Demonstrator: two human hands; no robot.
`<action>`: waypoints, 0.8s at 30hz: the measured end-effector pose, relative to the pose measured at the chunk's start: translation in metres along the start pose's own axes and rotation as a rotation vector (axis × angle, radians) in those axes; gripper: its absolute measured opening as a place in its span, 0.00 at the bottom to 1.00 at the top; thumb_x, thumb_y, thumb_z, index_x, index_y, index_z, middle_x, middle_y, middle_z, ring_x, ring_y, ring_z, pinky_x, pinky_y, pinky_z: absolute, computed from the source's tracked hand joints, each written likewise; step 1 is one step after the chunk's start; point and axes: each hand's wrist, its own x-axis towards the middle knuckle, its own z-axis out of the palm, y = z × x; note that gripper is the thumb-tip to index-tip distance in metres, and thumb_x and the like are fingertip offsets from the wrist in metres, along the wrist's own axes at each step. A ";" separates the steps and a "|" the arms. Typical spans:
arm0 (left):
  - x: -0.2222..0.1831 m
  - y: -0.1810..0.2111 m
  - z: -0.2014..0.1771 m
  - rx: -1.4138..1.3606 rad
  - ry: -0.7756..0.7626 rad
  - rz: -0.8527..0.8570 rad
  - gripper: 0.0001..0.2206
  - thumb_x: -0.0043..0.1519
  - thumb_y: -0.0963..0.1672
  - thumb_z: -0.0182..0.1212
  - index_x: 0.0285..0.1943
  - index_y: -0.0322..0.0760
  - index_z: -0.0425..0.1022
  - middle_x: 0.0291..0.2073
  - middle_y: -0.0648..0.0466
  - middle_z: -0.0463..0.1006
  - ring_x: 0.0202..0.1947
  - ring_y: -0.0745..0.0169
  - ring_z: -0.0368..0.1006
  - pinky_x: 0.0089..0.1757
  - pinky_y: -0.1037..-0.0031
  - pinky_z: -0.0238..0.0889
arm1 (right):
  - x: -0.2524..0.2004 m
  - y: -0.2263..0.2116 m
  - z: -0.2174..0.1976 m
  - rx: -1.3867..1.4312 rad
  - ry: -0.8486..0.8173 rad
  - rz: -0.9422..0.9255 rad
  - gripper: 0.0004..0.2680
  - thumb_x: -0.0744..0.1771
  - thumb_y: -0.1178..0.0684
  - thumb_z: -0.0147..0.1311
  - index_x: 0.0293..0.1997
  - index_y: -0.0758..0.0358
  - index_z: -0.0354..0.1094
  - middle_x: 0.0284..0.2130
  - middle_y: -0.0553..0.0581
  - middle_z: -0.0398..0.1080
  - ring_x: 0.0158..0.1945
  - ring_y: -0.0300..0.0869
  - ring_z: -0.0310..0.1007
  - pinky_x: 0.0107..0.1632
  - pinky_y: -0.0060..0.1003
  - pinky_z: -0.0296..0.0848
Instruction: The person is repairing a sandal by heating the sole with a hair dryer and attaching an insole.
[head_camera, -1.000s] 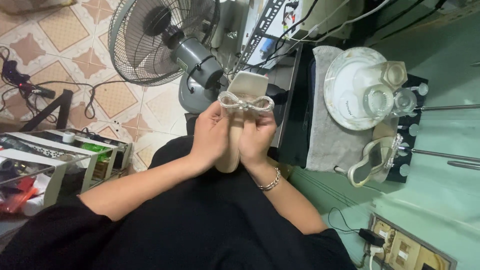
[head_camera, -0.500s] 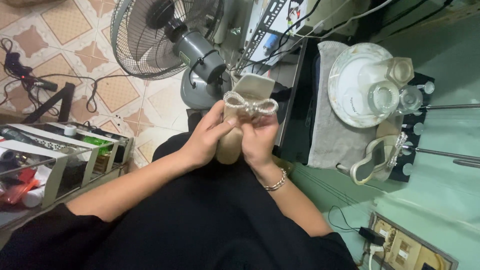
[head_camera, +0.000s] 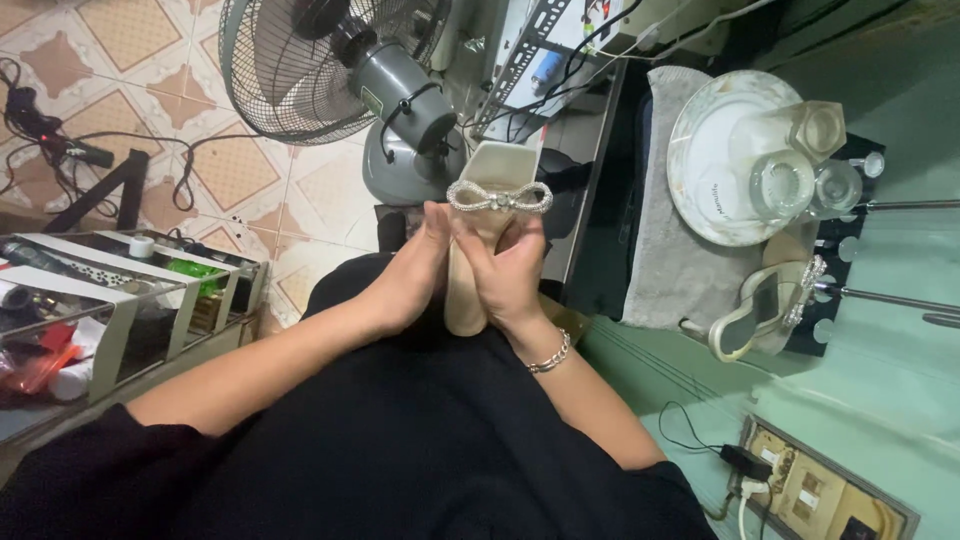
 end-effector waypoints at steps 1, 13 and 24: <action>0.002 -0.002 -0.001 -0.054 0.022 -0.047 0.43 0.65 0.65 0.22 0.74 0.31 0.54 0.70 0.46 0.62 0.73 0.54 0.55 0.68 0.66 0.45 | 0.001 -0.003 0.001 0.041 -0.023 0.052 0.16 0.67 0.64 0.62 0.59 0.69 0.61 0.51 0.59 0.73 0.55 0.42 0.75 0.59 0.37 0.75; 0.009 0.007 -0.004 -0.160 0.089 -0.081 0.39 0.67 0.63 0.28 0.74 0.32 0.55 0.70 0.49 0.62 0.71 0.61 0.54 0.67 0.70 0.44 | 0.000 0.019 -0.002 0.037 -0.157 -0.026 0.21 0.68 0.66 0.57 0.67 0.66 0.51 0.59 0.61 0.66 0.63 0.45 0.68 0.68 0.41 0.67; 0.037 -0.011 -0.014 -0.384 0.212 -0.069 0.18 0.65 0.41 0.62 0.61 0.30 0.62 0.48 0.47 0.77 0.49 0.64 0.75 0.50 0.71 0.71 | 0.005 0.003 -0.002 0.559 -0.200 0.419 0.22 0.69 0.63 0.51 0.74 0.68 0.50 0.63 0.60 0.64 0.66 0.44 0.66 0.68 0.38 0.66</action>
